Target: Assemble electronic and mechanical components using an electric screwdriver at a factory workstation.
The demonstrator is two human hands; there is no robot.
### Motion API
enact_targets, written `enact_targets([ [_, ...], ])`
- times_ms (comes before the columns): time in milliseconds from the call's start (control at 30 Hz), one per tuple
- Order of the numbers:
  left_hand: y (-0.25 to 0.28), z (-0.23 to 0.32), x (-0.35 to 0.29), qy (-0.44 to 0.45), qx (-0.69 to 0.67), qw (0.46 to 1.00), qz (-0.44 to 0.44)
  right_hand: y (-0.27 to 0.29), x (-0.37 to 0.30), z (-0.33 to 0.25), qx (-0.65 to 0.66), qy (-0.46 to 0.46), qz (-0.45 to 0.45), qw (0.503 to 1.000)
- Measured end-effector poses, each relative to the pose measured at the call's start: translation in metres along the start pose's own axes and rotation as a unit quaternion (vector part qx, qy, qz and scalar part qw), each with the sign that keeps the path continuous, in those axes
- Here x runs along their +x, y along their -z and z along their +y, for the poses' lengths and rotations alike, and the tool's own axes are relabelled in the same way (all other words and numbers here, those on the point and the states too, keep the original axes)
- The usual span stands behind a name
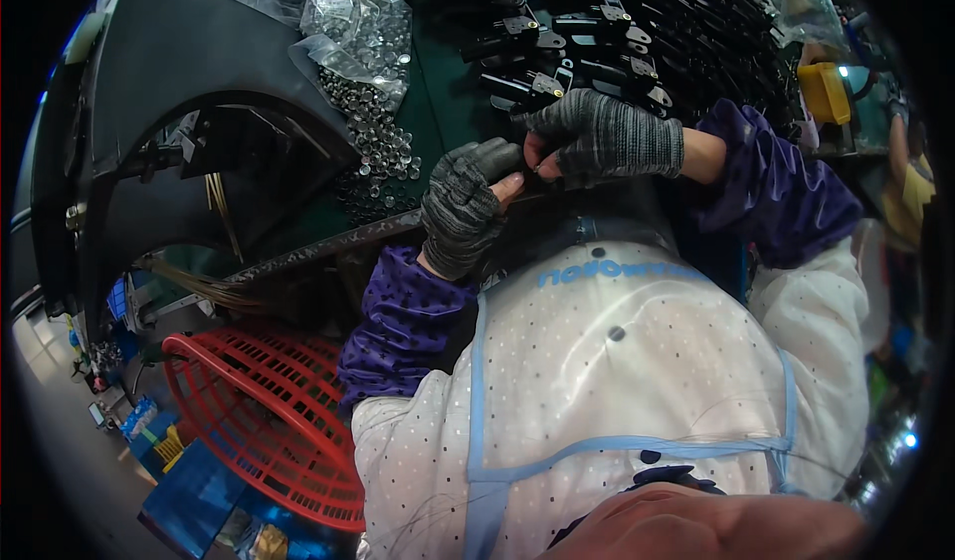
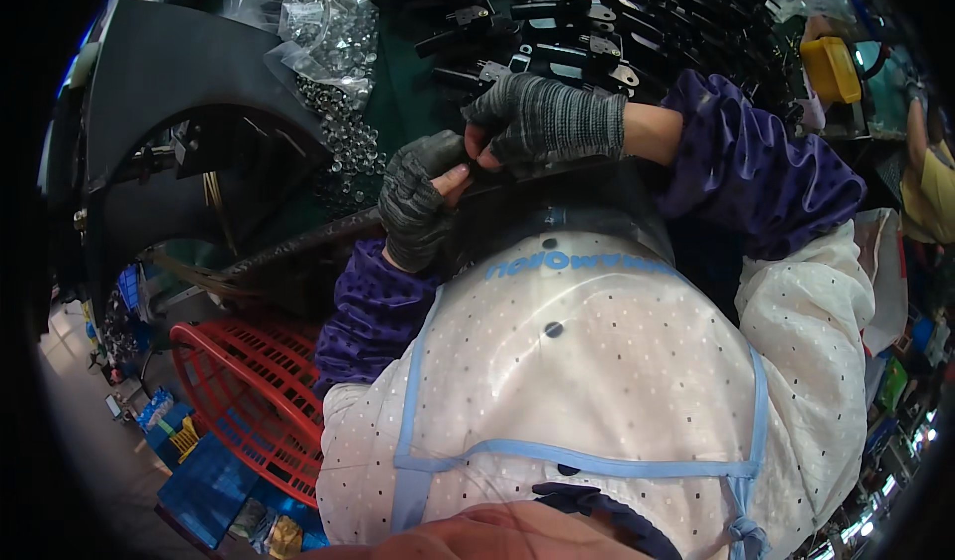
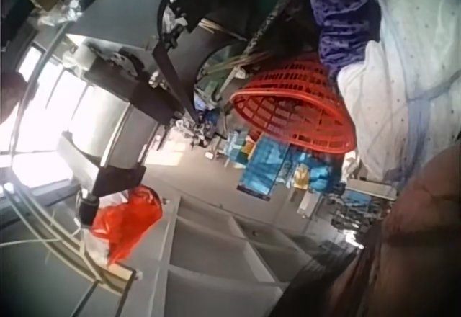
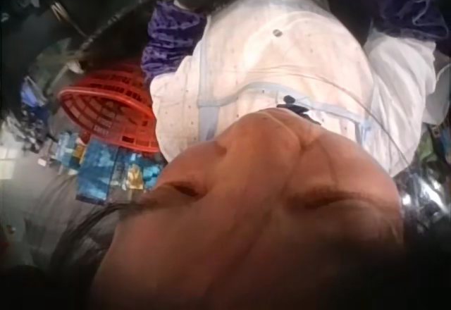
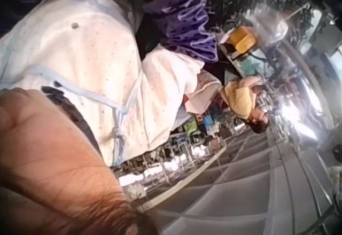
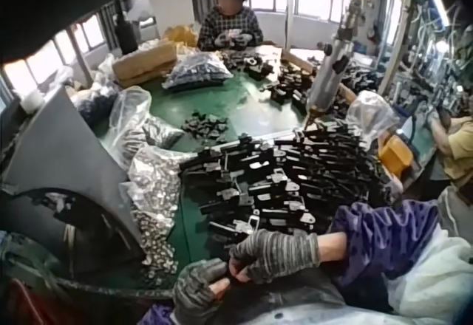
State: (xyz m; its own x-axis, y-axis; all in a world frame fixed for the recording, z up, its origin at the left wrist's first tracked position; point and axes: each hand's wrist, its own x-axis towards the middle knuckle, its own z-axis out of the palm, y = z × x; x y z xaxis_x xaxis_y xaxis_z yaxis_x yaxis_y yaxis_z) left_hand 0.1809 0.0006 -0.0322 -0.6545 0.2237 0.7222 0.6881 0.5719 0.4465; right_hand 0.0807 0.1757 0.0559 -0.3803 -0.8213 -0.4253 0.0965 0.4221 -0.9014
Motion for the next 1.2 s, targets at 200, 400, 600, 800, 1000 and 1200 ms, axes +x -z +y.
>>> enact_targets([
  [200,-0.003,0.010,0.016,0.082,-0.064,0.995,-0.007,-0.002,0.000,0.007,-0.212,0.119,0.035,0.969],
  [400,0.002,0.009,0.016,0.096,-0.047,0.994,0.001,0.008,-0.024,-0.017,-0.449,0.130,0.146,0.872],
  [600,0.020,0.002,0.016,0.208,-0.125,0.970,0.012,0.159,-0.091,-0.034,0.031,0.540,0.442,0.716],
  [800,0.009,0.003,0.026,0.236,-0.119,0.964,-0.014,0.205,-0.047,-0.024,0.081,0.393,0.404,0.822],
  [1000,0.008,-0.003,0.017,0.179,-0.097,0.979,0.018,0.085,0.004,-0.044,0.062,0.491,0.235,0.837],
  [1200,0.004,0.000,0.024,0.193,-0.105,0.975,0.025,0.015,0.025,-0.044,0.151,0.501,0.052,0.851],
])
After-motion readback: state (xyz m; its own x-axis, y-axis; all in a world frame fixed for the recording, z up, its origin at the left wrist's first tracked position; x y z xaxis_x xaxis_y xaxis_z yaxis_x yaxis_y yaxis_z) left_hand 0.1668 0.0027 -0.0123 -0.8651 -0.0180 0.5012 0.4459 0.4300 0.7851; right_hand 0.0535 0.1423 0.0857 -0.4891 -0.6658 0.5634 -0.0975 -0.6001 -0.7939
